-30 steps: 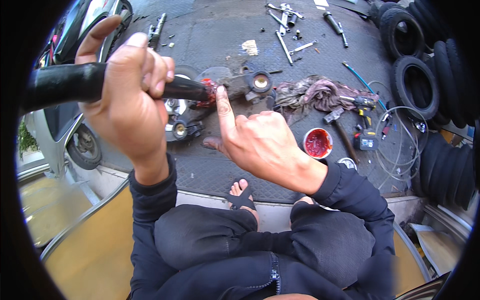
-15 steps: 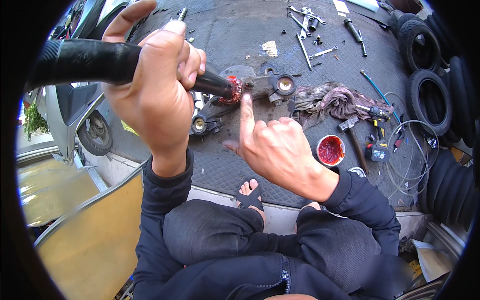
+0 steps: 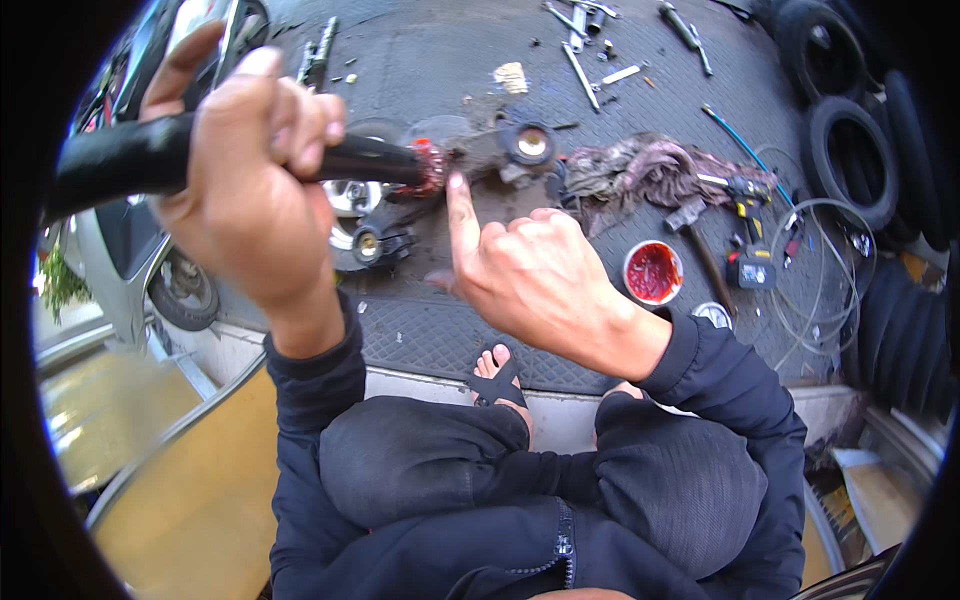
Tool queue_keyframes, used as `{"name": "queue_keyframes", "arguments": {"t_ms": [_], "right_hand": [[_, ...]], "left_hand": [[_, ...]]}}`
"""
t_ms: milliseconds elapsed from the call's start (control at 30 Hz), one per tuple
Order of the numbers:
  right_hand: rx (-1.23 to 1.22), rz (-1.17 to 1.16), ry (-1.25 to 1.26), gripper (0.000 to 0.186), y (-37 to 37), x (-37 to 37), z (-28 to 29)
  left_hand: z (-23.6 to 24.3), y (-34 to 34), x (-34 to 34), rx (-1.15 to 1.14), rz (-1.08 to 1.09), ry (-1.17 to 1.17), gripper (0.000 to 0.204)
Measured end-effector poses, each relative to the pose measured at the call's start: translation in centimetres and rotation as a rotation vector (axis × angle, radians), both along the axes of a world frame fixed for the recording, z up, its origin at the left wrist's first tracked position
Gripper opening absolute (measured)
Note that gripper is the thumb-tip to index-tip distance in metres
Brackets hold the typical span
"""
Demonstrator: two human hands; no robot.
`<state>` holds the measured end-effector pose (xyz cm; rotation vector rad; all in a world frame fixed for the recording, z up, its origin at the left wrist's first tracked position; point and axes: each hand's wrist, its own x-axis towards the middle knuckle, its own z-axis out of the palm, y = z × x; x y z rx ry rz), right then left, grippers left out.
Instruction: The person sits on the floor and works on a scooter front fork assembly. They use a hammer and a metal rod to tap components into place, then use a power impact wrench to tighten bolts. Finally, they apply red grease to the assembly and install it onto the scooter.
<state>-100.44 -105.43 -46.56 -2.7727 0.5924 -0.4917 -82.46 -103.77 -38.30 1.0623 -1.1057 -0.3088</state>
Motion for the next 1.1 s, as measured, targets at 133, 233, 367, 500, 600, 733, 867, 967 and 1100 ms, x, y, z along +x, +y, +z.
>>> {"name": "queue_keyframes", "arguments": {"t_ms": [133, 233, 367, 500, 600, 733, 867, 967, 1100], "right_hand": [[0.110, -0.009, -0.211, 0.061, -0.9, -5.4, -1.4], [0.230, -0.349, -0.376, 0.038, -3.6, -12.3, -4.7], [0.500, -1.096, -0.276, 0.035, -9.4, -21.7, -11.9], [0.501, -0.936, 0.155, 0.049, -11.6, -24.3, -22.0], [0.578, -0.640, 0.299, 0.058, -13.1, -21.1, -27.5], [0.597, -0.304, 0.596, 0.070, -15.1, -13.9, -31.3], [0.447, -0.184, 0.675, 0.068, -14.5, -10.6, -34.6], [0.251, -0.157, 0.537, 0.028, -15.1, -9.8, -36.7], [0.536, -0.468, 0.384, 0.034, -16.7, -10.2, -37.9]], "left_hand": [[0.6, -0.3, 2.7, 0.020, -0.174, 0.107, 0.011], [0.9, 0.0, 4.6, 0.075, -0.090, 0.106, 0.026], [0.3, 0.9, 6.0, 0.106, 0.078, -0.024, 0.036], [0.8, -0.3, 7.8, 0.093, 0.068, 0.060, 0.039], [1.1, -1.1, 9.3, 0.077, 0.066, 0.144, 0.040], [0.8, -1.6, 9.4, 0.048, 0.090, 0.056, 0.015], [0.5, -2.0, 7.2, 0.016, 0.166, 0.003, 0.015], [0.5, -2.4, 5.0, -0.032, 0.200, 0.041, 0.019], [0.7, -2.8, 3.4, -0.061, 0.221, 0.037, 0.030]]}}
